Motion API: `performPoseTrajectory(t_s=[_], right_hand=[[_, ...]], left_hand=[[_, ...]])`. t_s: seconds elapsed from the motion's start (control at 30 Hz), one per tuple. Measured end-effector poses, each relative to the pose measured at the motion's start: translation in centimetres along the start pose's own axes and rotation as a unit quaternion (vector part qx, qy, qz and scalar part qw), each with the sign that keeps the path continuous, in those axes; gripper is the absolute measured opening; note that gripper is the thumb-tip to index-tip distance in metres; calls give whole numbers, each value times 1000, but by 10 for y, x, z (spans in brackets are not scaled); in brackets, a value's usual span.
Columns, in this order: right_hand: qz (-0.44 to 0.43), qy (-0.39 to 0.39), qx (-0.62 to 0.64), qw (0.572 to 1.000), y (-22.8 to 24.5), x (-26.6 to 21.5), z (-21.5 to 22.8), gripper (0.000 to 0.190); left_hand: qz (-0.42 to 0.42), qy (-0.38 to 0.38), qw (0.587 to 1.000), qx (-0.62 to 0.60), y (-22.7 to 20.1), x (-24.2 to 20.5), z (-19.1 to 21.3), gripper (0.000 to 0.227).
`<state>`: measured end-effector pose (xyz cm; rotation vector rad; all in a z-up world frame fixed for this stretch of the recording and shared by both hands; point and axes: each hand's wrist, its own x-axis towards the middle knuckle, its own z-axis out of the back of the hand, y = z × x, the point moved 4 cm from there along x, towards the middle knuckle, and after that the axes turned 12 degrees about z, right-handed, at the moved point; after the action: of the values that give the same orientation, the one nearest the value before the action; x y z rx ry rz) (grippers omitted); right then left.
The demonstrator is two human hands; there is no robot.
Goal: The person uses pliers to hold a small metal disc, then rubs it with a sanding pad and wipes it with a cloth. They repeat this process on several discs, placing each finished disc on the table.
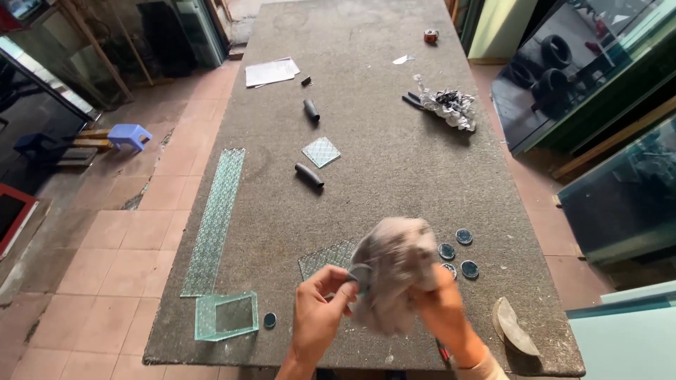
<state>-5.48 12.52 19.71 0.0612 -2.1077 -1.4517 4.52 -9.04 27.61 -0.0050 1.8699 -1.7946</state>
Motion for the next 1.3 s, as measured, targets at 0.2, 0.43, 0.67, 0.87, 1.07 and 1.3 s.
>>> performPoseTrajectory(t_s=[0.2,0.43,0.67,0.87,1.07,1.3], right_hand=[[-54,-175,94,979,-26,-21,114,43],[-40,82,-85,992,72,30,-13,77],[-129,-28,-66,989,54,26,-14,26],[-115,-22,-109,987,44,26,-5,19],[-149,-44,-138,978,40,24,19,20],[-149,25,-238,960,65,48,30,23]], left_hand=[[40,91,965,-241,13,3,7,9],[32,115,959,-257,13,-3,-21,10],[-16,167,945,-280,-11,-4,-18,41],[-10,161,963,-214,-27,3,-38,32],[52,194,969,-143,-34,25,-59,30],[8,159,984,-84,-50,45,-79,8]])
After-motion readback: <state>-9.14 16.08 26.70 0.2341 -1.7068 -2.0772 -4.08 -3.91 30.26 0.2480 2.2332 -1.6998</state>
